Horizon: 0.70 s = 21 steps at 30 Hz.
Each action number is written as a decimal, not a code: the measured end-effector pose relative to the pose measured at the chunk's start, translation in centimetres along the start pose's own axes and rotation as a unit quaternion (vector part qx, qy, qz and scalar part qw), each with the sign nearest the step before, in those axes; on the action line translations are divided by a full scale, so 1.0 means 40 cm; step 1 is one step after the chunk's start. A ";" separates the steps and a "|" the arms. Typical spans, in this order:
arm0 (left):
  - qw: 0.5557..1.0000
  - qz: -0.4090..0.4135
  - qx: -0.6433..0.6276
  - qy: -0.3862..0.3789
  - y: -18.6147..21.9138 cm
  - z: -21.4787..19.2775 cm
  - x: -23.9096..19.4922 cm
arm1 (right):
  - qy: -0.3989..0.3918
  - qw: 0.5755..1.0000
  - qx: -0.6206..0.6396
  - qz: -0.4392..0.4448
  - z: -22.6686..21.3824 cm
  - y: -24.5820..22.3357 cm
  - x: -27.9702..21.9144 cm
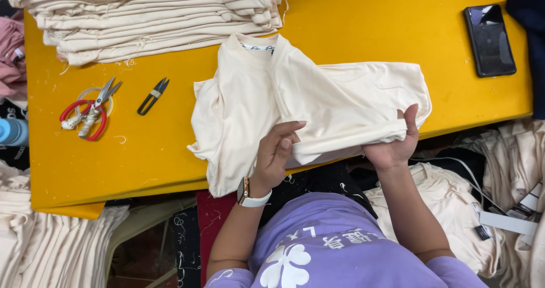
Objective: The person trims loose threads and tags from a white t-shirt using a seam ripper and scissors. They work on the collar area and the sleeve cuff, removing excess fabric and threads before folding the garment.
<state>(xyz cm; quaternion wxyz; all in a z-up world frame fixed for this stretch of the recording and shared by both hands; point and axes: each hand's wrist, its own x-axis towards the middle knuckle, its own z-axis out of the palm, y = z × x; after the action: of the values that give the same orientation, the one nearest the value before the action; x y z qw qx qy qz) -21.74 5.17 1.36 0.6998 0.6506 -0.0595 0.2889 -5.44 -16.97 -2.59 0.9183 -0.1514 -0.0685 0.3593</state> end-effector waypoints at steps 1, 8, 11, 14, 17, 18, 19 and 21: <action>1.000 0.001 0.000 0.001 -0.003 -0.005 -0.003 | -0.001 1.000 0.000 0.001 0.008 0.003 0.000; 0.999 0.035 0.018 0.031 0.022 -0.001 0.013 | -0.036 0.999 -0.007 -0.038 0.044 0.007 -0.022; 0.997 0.020 0.064 0.048 -0.017 -0.012 -0.029 | -0.050 0.997 -0.012 -0.050 0.051 0.008 -0.029; 0.994 0.012 0.097 0.052 -0.034 -0.019 -0.049 | -0.067 0.996 -0.028 -0.061 0.034 0.007 -0.031; 0.997 0.018 0.043 0.055 0.001 -0.015 -0.017 | -0.124 0.989 -0.054 -0.055 0.035 0.006 -0.011; 0.998 0.020 0.007 0.062 0.019 -0.012 -0.002 | -0.171 0.982 -0.066 -0.042 0.040 0.007 -0.001; 0.998 0.020 0.007 0.062 0.012 -0.013 -0.002 | -0.171 0.982 -0.066 -0.042 0.036 0.007 0.000; 0.997 0.014 0.000 0.071 -0.002 -0.015 -0.005 | -0.171 0.983 -0.061 -0.040 0.030 0.008 0.003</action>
<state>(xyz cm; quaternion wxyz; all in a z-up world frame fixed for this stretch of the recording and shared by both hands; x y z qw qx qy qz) -22.03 5.67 1.10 0.6979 0.6275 -0.0187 0.3447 -5.85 -16.39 -1.58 0.8955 -0.1403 -0.2526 0.3384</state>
